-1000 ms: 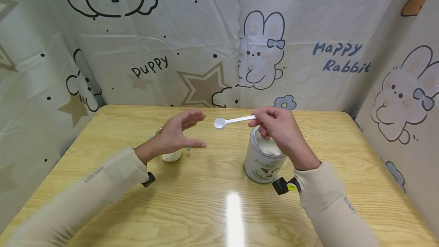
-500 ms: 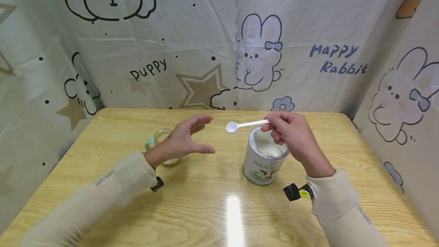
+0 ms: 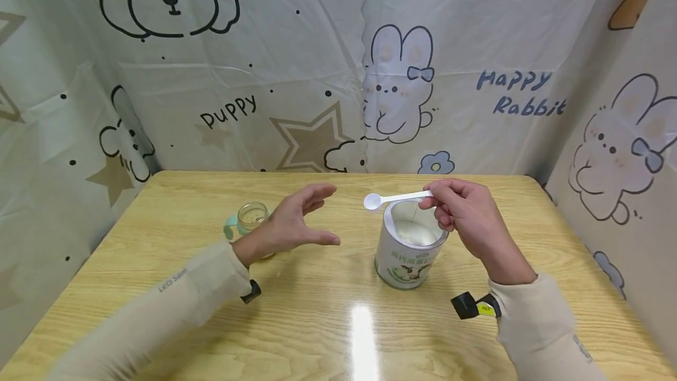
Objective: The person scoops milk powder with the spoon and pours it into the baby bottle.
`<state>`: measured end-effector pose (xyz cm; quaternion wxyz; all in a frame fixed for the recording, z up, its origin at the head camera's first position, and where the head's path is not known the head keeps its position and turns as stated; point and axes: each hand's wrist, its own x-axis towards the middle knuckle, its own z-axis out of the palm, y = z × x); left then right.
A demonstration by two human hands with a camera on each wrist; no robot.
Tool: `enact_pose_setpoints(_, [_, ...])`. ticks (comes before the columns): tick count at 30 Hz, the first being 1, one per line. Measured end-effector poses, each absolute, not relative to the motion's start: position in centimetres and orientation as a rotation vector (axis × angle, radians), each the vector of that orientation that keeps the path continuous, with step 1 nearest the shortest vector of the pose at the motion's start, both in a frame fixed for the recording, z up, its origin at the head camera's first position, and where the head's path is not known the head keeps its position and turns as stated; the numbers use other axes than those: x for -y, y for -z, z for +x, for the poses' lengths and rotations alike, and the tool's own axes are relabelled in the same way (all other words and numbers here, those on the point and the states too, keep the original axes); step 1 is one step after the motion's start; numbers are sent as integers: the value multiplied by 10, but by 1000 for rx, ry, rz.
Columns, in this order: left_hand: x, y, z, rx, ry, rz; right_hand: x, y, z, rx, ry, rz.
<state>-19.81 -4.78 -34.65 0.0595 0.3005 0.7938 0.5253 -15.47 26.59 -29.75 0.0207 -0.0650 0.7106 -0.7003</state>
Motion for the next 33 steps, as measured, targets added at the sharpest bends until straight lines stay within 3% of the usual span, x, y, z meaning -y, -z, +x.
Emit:
enact_pose_setpoints(27, [-5,353,-195,-2319,-1551,1014,-298,305,-150,-2026,2418,-257])
enact_pose_setpoints(33, [-16,355,-193,-2311,-1543,1057,-299,308,-150,-2199,2309,-148])
